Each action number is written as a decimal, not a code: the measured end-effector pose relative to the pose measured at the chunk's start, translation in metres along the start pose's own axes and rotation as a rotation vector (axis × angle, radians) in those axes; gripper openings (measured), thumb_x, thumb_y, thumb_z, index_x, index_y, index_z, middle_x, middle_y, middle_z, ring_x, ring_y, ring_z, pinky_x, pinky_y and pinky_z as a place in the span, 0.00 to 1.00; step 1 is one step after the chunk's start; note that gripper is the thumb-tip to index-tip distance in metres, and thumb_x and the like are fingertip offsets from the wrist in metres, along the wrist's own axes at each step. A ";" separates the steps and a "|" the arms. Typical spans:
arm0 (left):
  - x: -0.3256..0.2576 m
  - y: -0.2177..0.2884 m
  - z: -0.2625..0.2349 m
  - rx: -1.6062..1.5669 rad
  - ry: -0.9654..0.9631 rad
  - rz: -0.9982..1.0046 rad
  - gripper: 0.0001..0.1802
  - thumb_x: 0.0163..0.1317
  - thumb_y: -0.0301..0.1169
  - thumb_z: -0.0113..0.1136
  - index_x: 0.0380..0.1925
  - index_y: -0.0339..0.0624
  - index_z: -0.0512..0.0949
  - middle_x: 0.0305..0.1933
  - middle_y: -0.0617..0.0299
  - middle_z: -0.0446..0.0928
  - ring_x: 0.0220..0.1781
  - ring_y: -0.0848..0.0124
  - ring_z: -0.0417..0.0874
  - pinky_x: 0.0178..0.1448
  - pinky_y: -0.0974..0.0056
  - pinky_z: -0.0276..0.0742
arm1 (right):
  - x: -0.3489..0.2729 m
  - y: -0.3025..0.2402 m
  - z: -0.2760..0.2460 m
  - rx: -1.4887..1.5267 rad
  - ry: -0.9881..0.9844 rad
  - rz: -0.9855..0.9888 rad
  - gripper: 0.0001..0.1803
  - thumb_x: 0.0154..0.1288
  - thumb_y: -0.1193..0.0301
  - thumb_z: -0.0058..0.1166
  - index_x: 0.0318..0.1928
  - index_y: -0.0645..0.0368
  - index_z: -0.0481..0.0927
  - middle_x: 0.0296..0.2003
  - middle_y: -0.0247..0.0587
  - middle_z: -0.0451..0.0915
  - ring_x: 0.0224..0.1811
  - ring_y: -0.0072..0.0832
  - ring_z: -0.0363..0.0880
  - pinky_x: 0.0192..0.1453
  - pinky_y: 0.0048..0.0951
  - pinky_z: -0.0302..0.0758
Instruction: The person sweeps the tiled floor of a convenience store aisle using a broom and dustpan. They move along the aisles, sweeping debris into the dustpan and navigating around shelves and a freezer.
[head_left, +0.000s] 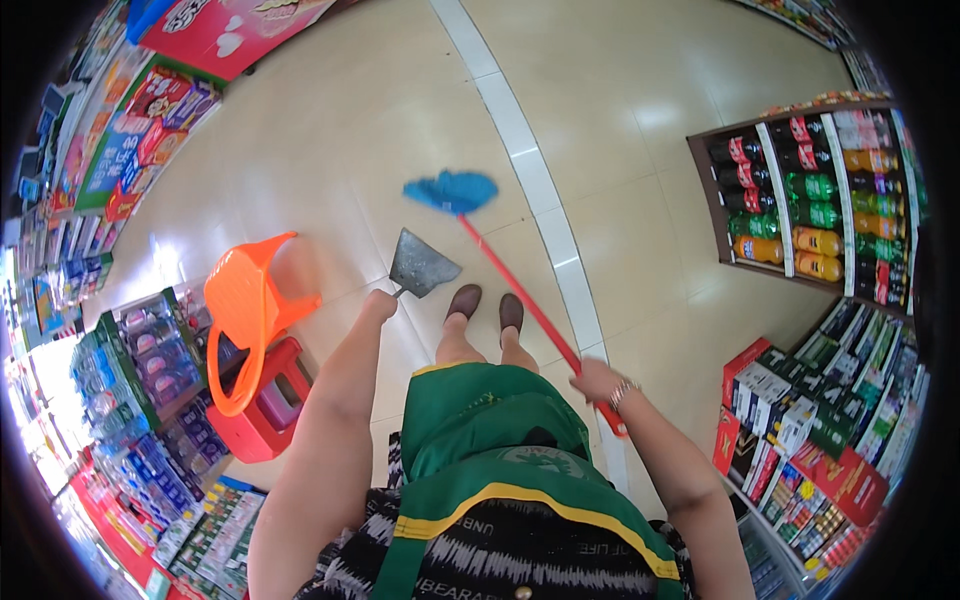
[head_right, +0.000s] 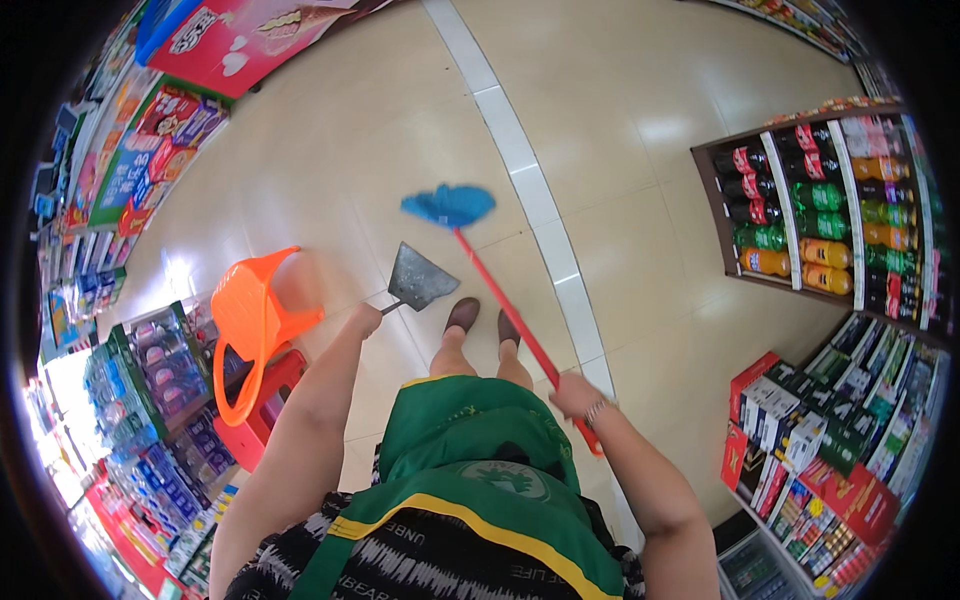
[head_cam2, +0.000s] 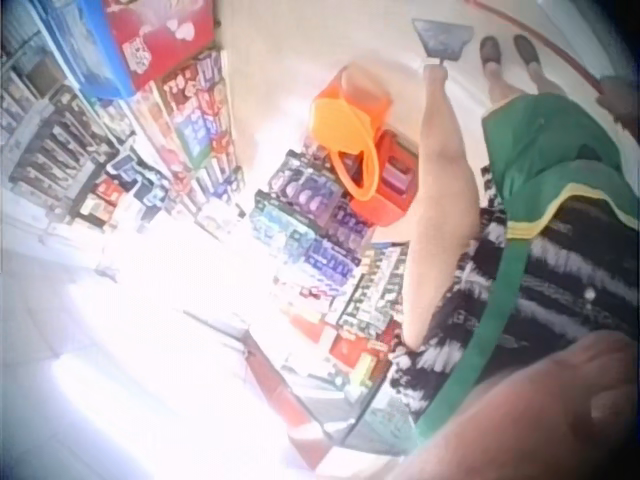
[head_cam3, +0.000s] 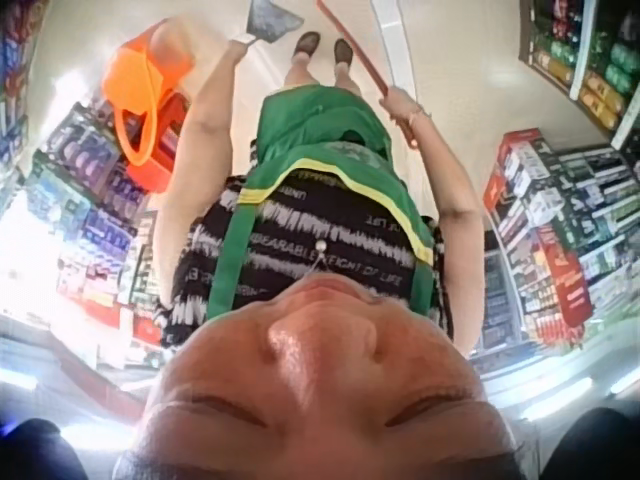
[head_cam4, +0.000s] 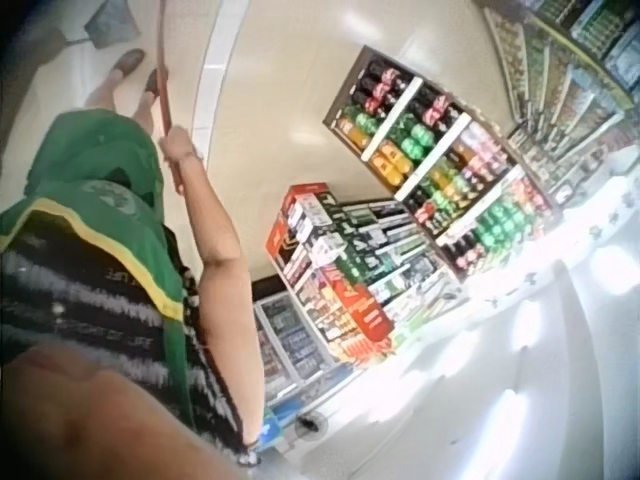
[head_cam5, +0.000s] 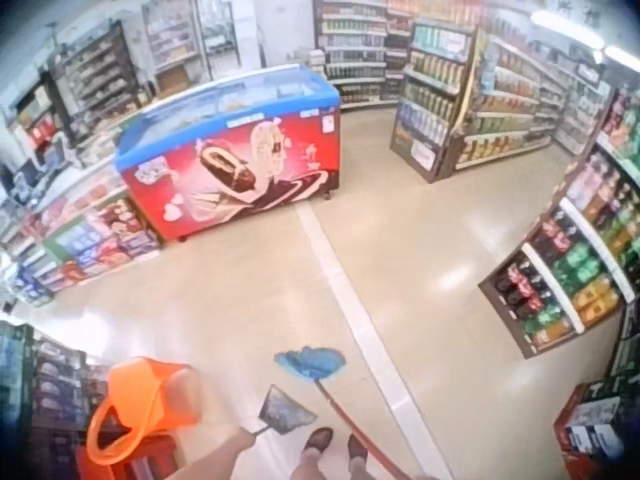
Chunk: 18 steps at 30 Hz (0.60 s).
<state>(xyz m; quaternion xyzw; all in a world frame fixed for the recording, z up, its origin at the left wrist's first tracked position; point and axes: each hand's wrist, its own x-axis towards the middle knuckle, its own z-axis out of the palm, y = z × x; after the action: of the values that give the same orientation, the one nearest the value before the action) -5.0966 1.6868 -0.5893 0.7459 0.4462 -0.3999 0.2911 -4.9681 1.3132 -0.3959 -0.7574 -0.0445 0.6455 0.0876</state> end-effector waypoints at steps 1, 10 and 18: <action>0.000 0.000 0.004 0.007 0.012 0.013 0.13 0.48 0.27 0.41 0.15 0.31 0.72 0.14 0.50 0.70 0.15 0.63 0.72 0.17 0.61 0.66 | -0.009 0.020 0.007 -0.007 -0.055 0.014 0.13 0.48 0.69 0.44 0.26 0.72 0.70 0.17 0.50 0.74 0.18 0.34 0.76 0.22 0.30 0.74; 0.005 -0.003 0.029 0.091 0.042 -0.030 0.13 0.45 0.31 0.47 0.28 0.35 0.76 0.38 0.46 0.73 0.41 0.55 0.73 0.44 0.61 0.69 | -0.109 0.049 -0.021 0.031 -0.289 0.011 0.12 0.54 0.68 0.46 0.33 0.65 0.64 0.15 0.37 0.69 0.12 0.22 0.70 0.14 0.22 0.69; -0.060 -0.078 0.077 -0.072 0.055 -0.118 0.13 0.44 0.29 0.45 0.29 0.36 0.76 0.35 0.47 0.74 0.39 0.54 0.74 0.43 0.60 0.70 | -0.112 0.016 -0.065 -0.157 -0.027 -0.128 0.14 0.52 0.68 0.46 0.33 0.64 0.63 0.17 0.42 0.70 0.13 0.28 0.71 0.17 0.28 0.70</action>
<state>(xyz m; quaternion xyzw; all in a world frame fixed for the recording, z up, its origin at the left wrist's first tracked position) -5.2097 1.6333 -0.5830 0.7181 0.5112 -0.3793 0.2813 -4.9231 1.2727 -0.2799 -0.7489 -0.1445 0.6431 0.0684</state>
